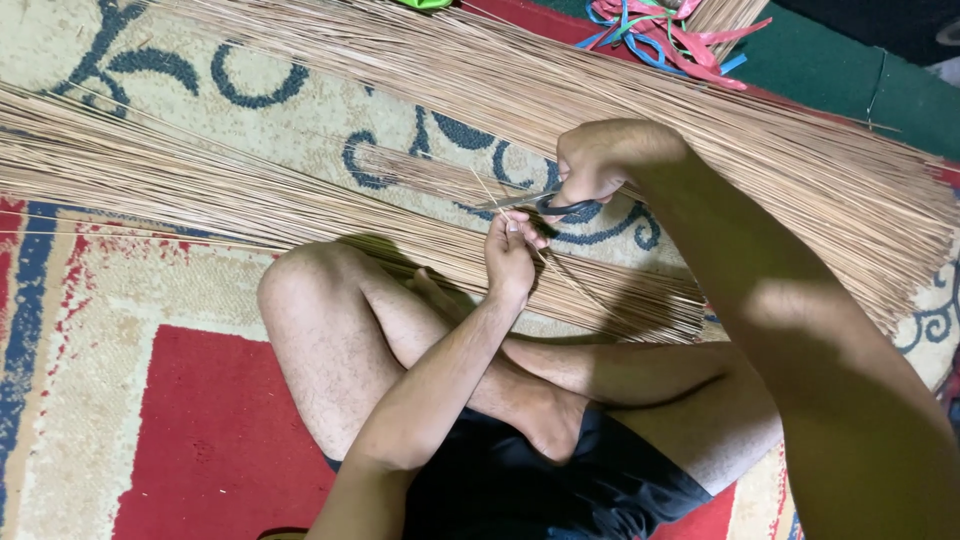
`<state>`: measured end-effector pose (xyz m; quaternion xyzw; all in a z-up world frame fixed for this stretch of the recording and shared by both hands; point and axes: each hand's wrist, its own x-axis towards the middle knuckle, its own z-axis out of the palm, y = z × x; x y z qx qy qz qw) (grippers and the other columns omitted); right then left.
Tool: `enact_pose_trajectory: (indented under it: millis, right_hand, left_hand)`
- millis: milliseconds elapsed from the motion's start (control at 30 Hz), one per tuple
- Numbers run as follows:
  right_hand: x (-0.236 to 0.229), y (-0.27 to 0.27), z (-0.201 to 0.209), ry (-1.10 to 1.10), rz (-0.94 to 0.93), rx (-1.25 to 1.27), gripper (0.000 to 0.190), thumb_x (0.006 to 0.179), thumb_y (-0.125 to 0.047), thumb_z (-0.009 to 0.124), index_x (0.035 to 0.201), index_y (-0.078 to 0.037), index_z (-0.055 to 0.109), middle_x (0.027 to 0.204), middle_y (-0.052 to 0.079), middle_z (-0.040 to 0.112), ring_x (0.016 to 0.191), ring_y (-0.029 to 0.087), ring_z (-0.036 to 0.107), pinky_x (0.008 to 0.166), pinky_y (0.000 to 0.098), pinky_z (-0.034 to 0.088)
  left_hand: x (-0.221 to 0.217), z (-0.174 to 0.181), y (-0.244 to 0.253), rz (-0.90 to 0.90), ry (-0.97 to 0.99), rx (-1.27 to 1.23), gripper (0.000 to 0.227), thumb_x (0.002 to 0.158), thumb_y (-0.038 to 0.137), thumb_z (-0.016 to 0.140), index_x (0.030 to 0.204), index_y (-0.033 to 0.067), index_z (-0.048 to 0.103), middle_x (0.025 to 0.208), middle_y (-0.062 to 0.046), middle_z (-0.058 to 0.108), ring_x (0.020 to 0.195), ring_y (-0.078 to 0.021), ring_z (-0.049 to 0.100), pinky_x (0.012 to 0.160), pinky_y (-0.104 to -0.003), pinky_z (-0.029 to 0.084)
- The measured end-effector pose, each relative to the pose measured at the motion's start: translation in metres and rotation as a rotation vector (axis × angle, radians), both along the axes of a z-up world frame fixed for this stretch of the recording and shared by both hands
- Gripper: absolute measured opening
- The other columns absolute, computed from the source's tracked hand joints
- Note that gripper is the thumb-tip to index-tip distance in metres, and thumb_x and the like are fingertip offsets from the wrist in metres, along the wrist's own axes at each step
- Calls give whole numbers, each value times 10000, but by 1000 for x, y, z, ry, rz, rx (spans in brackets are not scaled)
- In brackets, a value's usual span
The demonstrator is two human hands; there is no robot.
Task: The person is organizing, aligning, and trimming bundles of thin wooden sticks to shape the structure of a fan.
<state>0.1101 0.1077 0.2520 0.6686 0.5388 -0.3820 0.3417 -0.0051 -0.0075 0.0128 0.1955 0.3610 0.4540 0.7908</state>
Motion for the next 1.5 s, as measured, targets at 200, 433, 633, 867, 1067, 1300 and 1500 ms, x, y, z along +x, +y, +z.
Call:
enact_pose_trajectory:
  millis: [200,433,633,867,1067,1300,1500]
  right_hand:
    - [3,2,-35,26,55,-25,359,722,-468,765,628,-122,772,486,82,658,592,280,680,657,359,522]
    - [6,-20,-56,83,71,53,372,761,-463,774,729,-93,771,542,52,696,687,270,714,714,344,546]
    - [62,-67,-75,141,-138,374,300,853,-343,740,875,-45,759,823,222,749,887,436,717,810,498,544]
    - [118,-151,-137,-142,-13,739,330,859,-427,747,1029,-148,789,915,101,774,954,343,743,934,493,527]
    - [190,-211,-292,-260,-187,812,316,822,-271,827,1126,-190,799,969,49,785,1003,306,747,1097,531,418]
    - [36,-215,-119,300,-476,873,302,1027,-273,556,980,-64,769,889,183,770,947,392,733,855,502,558]
    - [30,-257,-118,475,-625,829,327,1069,-204,429,1027,-11,690,857,218,739,944,459,708,860,562,544]
  left_hand:
    - [0,-11,-9,21,7,-71,255,1134,99,270,1125,40,518,762,-23,511,649,-140,656,775,-352,657]
    - [-2,-3,-8,8,36,-78,257,1135,97,268,1126,34,517,766,-14,487,643,-142,641,798,-405,644]
    - [-5,-8,-5,10,31,-94,255,1136,110,263,1135,67,515,784,-7,510,675,-131,656,852,-405,637]
    - [-4,-14,-2,17,33,-67,239,1135,109,285,1133,67,521,779,-23,527,674,-144,666,859,-424,643]
    - [-10,-7,1,-23,26,-50,235,1132,112,294,1128,61,523,794,-28,540,698,-147,681,895,-458,642]
    - [-18,-3,26,45,-29,-101,213,1128,149,292,1140,91,497,813,-23,540,752,-166,692,986,-497,623]
    - [-28,7,82,180,-29,-75,205,1123,180,295,1119,105,486,816,-29,562,764,-169,690,976,-507,627]
